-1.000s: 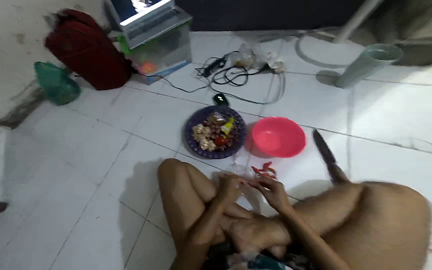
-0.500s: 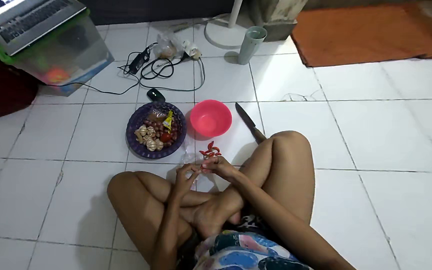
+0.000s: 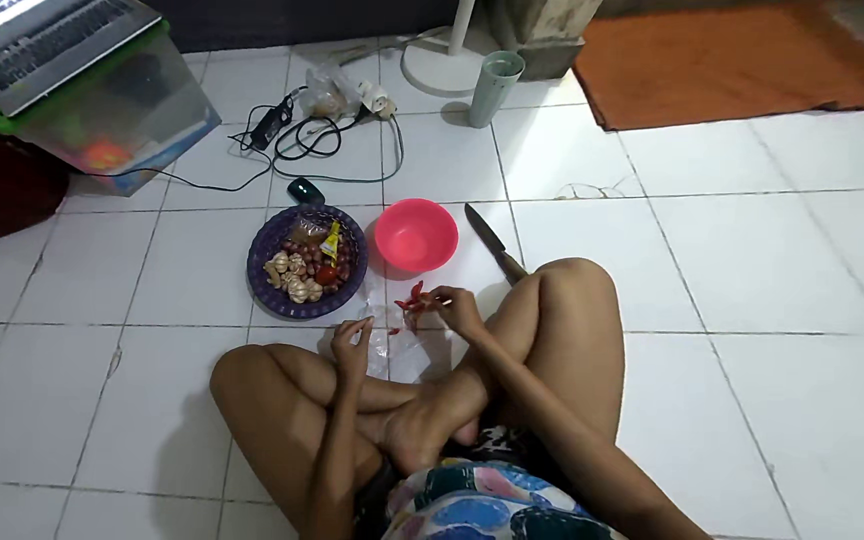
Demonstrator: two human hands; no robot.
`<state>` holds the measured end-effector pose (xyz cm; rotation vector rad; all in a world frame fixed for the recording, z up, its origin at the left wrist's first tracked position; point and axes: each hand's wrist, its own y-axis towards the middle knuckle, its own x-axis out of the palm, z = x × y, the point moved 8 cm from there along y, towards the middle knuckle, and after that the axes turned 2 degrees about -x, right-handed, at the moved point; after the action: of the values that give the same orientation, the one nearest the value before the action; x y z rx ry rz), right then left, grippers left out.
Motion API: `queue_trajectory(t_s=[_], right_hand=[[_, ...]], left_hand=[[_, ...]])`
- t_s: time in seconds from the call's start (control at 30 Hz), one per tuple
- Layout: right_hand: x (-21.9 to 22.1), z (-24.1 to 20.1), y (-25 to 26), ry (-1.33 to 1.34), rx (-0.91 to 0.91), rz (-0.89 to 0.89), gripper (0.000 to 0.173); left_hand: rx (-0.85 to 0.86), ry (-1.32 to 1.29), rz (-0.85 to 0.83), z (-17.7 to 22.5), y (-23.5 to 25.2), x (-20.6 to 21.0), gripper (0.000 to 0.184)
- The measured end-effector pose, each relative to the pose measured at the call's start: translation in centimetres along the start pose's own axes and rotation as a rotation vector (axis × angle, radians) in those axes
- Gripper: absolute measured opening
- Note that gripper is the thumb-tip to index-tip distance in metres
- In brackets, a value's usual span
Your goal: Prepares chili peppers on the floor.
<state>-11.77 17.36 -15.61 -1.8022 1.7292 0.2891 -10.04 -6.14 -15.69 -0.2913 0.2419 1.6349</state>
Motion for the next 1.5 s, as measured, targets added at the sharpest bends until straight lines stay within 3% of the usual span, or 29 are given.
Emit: queue_trajectory(t_s=[0.1,0.4,0.5,0.6,0.7,0.87,1.07,1.23,1.33,1.5], right_hand=[[-0.5,2.2,1.8,-0.202,0.075,-0.178,0.025],[1.7,1.3,1.6,-0.527,0.144,-0.288,0.03],[1.4,1.6,1.6,-0.467,0.14,-0.287,0.03],[1.5,0.0,1.4,-0.217,-0.032,-0.206,0.03],[4.3,-2.0,0.3,-0.082,-0.179,-0.269,0.028],[9.1,-3.5,-0.7,-0.438,-0.189,-0.473,0.027],[10.4,-3.7,-0.5,-0.522,-0.245,-0.439,0.027],[10.7,-2.7,0.1,-0.641,-0.171,-0.533,0.03],[9.6,-2.8,0.2,-0.518,-0.143,-0.494,0.029],[4.3,-4.7,0.6,-0.093,-0.231,-0.209,0.023]], left_hand=[[-0.002,0.026,-0.023,0.0,0.1,0.3,0.016],[0.004,0.012,-0.042,0.1,0.1,0.5,0.016],[0.011,0.024,-0.057,-0.1,0.1,0.6,0.016],[0.034,-0.003,-0.046,-0.3,0.2,0.8,0.015],[0.065,0.017,-0.05,-0.1,0.0,0.8,0.016],[-0.007,0.191,-0.117,0.7,-0.2,0.9,0.017],[-0.047,0.463,-0.218,1.0,-0.5,1.7,0.019],[-0.095,0.657,-0.329,0.3,-0.6,2.9,0.023],[-0.092,0.711,-0.355,0.0,-0.8,3.1,0.023],[-0.068,0.665,-0.338,0.2,-0.9,3.0,0.023]])
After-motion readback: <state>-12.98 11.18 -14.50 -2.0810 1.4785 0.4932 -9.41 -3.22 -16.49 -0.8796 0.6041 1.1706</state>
